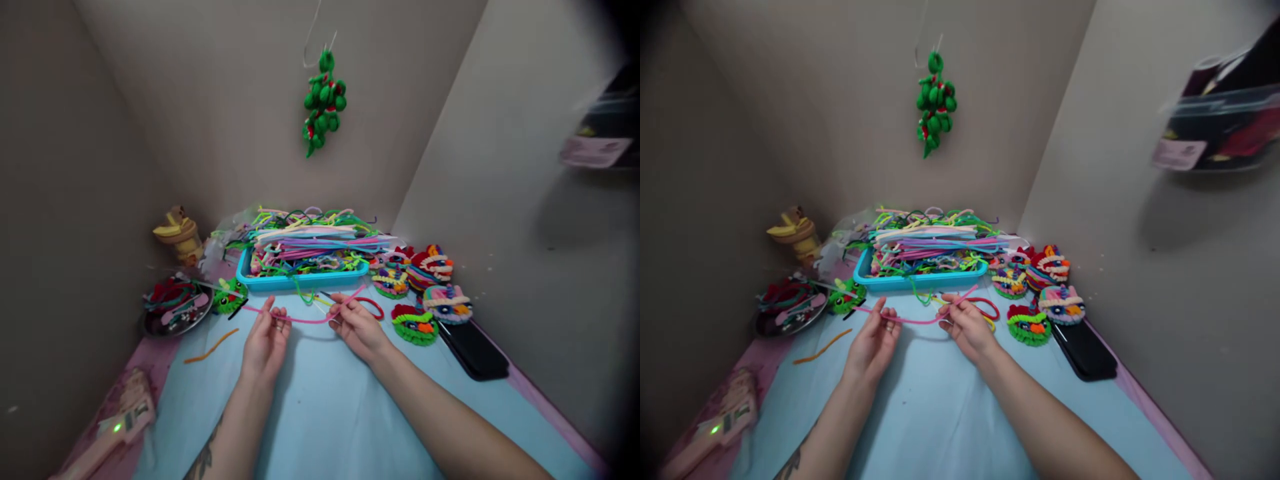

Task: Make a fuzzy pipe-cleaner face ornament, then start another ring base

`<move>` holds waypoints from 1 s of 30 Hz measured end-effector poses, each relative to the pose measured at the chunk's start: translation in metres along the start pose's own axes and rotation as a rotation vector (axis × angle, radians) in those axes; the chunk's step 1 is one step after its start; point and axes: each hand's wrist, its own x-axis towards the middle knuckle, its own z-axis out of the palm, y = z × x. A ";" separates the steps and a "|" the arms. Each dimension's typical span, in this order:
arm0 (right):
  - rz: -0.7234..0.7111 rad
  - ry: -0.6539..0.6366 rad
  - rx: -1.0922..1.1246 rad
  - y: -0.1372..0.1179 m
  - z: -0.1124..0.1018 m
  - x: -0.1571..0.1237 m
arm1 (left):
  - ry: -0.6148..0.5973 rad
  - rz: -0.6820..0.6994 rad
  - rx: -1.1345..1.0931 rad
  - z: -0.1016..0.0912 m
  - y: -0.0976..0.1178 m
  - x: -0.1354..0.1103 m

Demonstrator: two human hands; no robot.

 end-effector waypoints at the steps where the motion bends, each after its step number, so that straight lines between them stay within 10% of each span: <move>1: -0.005 0.009 -0.010 -0.001 0.000 0.000 | 0.021 0.015 -0.039 -0.001 0.003 0.001; 18: -0.245 0.038 -0.232 -0.022 0.007 0.000 | -0.043 0.039 0.112 -0.003 0.014 0.003; 30: -0.510 0.177 -0.700 -0.120 0.074 0.135 | -0.026 0.043 -0.164 -0.006 0.031 0.005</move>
